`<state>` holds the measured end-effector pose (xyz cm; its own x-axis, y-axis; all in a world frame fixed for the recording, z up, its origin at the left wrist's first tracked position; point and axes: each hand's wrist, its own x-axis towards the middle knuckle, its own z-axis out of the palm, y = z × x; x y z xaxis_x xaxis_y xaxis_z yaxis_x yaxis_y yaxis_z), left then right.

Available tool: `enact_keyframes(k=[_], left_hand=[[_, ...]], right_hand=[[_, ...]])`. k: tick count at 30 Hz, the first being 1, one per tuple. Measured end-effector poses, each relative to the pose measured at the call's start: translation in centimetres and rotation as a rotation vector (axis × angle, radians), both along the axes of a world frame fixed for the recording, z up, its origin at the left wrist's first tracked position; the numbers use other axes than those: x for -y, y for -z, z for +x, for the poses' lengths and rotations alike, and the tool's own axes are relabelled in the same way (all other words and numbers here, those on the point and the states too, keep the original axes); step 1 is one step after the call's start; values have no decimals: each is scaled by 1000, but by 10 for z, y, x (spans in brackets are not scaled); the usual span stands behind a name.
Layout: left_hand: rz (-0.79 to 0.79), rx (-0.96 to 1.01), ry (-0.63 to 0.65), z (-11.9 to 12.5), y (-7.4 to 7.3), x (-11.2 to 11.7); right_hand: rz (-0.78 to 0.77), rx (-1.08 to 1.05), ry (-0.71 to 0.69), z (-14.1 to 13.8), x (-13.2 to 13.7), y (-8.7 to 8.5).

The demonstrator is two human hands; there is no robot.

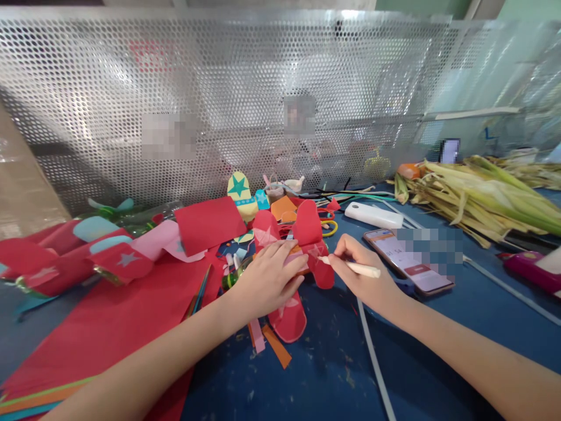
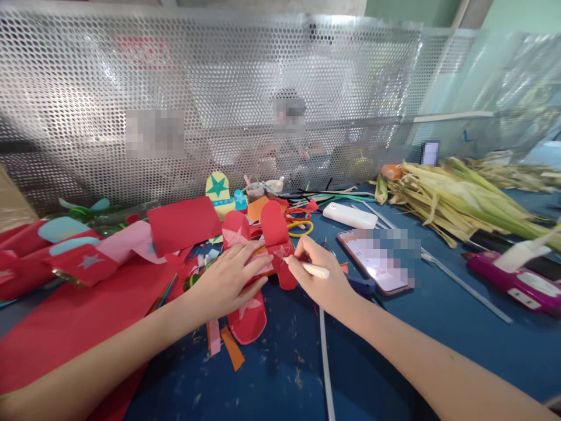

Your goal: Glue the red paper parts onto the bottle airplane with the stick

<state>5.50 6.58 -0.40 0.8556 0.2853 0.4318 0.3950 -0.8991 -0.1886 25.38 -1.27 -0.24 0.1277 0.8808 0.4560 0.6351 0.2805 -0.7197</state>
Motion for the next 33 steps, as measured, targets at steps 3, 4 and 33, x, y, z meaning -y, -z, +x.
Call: enact_keyframes(k=[3, 4, 33], left_hand=[[-5, 3, 4, 0, 0, 0], [-1, 2, 4, 0, 0, 0], [31, 8, 18, -1, 0, -1]], right_hand=[[-5, -1, 2, 0, 0, 0], [-10, -1, 1, 0, 0, 0], [30, 24, 41, 4, -1, 3]])
